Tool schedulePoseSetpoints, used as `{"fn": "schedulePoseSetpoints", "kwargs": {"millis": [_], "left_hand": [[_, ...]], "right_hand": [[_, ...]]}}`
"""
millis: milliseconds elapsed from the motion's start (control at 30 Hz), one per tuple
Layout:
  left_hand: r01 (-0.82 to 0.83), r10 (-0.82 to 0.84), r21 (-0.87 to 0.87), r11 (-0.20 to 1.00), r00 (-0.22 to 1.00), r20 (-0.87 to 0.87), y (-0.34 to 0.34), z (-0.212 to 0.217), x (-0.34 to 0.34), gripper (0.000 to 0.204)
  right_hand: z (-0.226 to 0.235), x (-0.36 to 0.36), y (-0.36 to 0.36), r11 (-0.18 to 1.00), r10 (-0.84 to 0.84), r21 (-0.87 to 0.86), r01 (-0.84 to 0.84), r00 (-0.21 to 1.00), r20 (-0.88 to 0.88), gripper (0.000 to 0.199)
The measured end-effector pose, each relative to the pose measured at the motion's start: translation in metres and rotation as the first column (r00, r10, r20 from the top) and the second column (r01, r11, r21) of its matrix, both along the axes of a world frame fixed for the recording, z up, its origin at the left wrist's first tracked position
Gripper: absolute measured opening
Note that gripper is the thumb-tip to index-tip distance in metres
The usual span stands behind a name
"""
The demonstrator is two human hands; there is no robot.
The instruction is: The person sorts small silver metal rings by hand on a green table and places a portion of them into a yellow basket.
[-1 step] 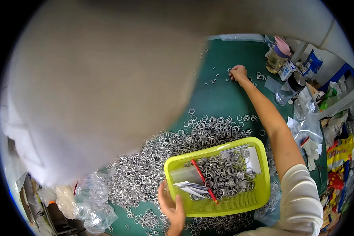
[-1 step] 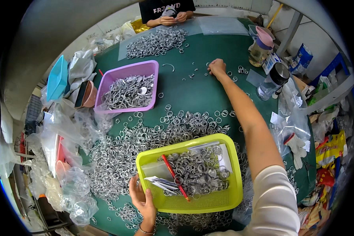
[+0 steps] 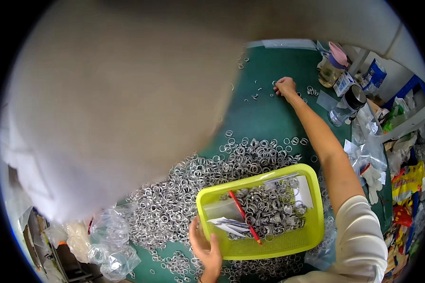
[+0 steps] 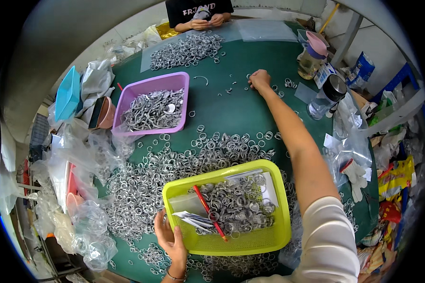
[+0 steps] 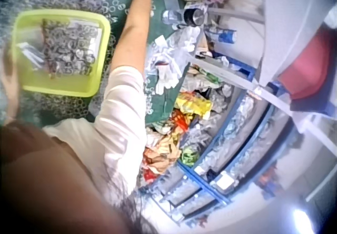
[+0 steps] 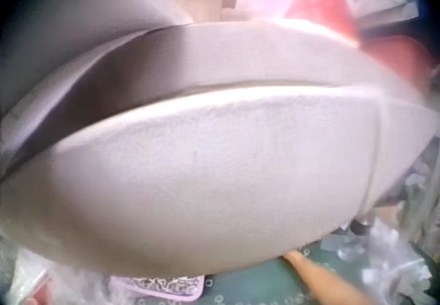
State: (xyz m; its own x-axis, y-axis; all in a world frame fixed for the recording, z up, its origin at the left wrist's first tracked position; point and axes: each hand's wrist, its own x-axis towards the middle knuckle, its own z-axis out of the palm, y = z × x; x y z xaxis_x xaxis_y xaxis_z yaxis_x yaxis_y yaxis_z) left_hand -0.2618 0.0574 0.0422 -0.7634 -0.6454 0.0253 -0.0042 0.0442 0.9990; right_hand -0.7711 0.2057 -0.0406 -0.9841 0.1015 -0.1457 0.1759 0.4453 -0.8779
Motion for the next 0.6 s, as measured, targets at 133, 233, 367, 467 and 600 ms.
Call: {"fn": "schedulePoseSetpoints", "kwargs": {"millis": [133,233,367,467,600], "left_hand": [[-0.067,0.067,0.006,0.998,0.997,0.032,-0.002,-0.004,0.019,0.053],[-0.003,0.003,0.085,0.996,1.000,0.003,-0.002,-0.010,0.001,0.050],[-0.038,0.037,0.037,0.999,0.999,0.024,-0.002,-0.014,0.006,0.048],[-0.053,0.052,0.019,0.998,0.998,0.025,-0.001,-0.013,0.004,0.046],[-0.049,0.049,-0.024,0.999,0.999,-0.009,0.000,-0.011,0.001,0.046]], "right_hand": [[0.000,0.009,-0.044,1.000,-0.012,-0.018,0.014,0.998,0.055,0.005],[-0.032,-0.050,-0.009,0.985,-0.120,-0.112,0.128,0.990,0.069,0.007],[-0.050,-0.062,-0.020,0.941,-0.182,-0.288,0.177,0.983,0.012,0.010],[-0.054,-0.062,-0.016,0.990,-0.127,-0.077,0.116,0.980,-0.152,0.021],[-0.049,-0.052,-0.008,0.985,-0.042,0.146,0.091,0.951,-0.307,0.021]]}}
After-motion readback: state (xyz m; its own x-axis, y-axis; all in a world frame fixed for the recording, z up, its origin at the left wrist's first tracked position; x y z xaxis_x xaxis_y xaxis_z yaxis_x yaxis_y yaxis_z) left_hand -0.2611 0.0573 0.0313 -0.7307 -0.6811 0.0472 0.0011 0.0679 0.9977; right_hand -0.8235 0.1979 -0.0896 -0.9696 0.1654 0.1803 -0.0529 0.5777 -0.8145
